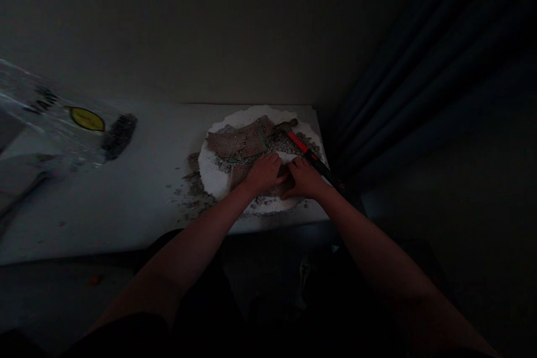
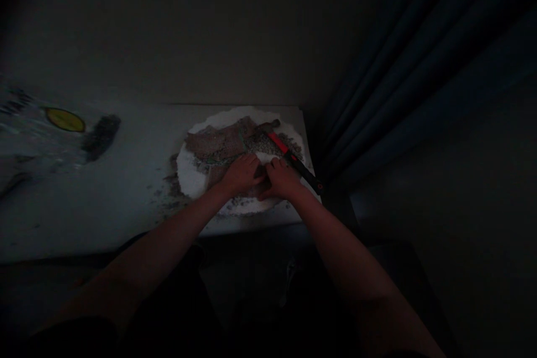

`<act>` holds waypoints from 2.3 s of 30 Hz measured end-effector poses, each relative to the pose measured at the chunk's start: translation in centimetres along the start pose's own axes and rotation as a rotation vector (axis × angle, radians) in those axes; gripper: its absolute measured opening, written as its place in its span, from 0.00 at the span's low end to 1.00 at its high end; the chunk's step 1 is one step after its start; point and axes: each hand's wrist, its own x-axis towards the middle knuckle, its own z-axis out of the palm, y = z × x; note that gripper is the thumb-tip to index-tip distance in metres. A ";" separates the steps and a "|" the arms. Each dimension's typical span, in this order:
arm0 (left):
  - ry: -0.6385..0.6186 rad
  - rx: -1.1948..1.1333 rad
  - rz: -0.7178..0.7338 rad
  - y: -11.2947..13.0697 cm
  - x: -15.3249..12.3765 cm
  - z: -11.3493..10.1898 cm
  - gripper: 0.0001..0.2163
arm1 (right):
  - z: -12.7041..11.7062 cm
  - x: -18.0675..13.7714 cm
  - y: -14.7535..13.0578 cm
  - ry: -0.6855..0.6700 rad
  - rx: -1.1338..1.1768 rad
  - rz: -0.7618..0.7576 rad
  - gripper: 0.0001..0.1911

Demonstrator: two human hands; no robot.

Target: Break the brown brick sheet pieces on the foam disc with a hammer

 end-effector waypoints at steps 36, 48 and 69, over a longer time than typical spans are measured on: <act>-0.111 -0.064 -0.034 -0.8 -2.0 -0.6 0.33 | -0.9 3.2 -0.3 0.021 0.037 -0.008 0.11; -0.157 -0.073 -0.043 -0.8 -1.9 -0.8 0.34 | -1.2 3.6 -1.8 -0.043 -0.241 -0.085 0.20; -0.189 -0.072 -0.057 -0.8 -1.8 -0.6 0.36 | -1.1 3.4 -2.1 -0.051 -0.259 0.044 0.18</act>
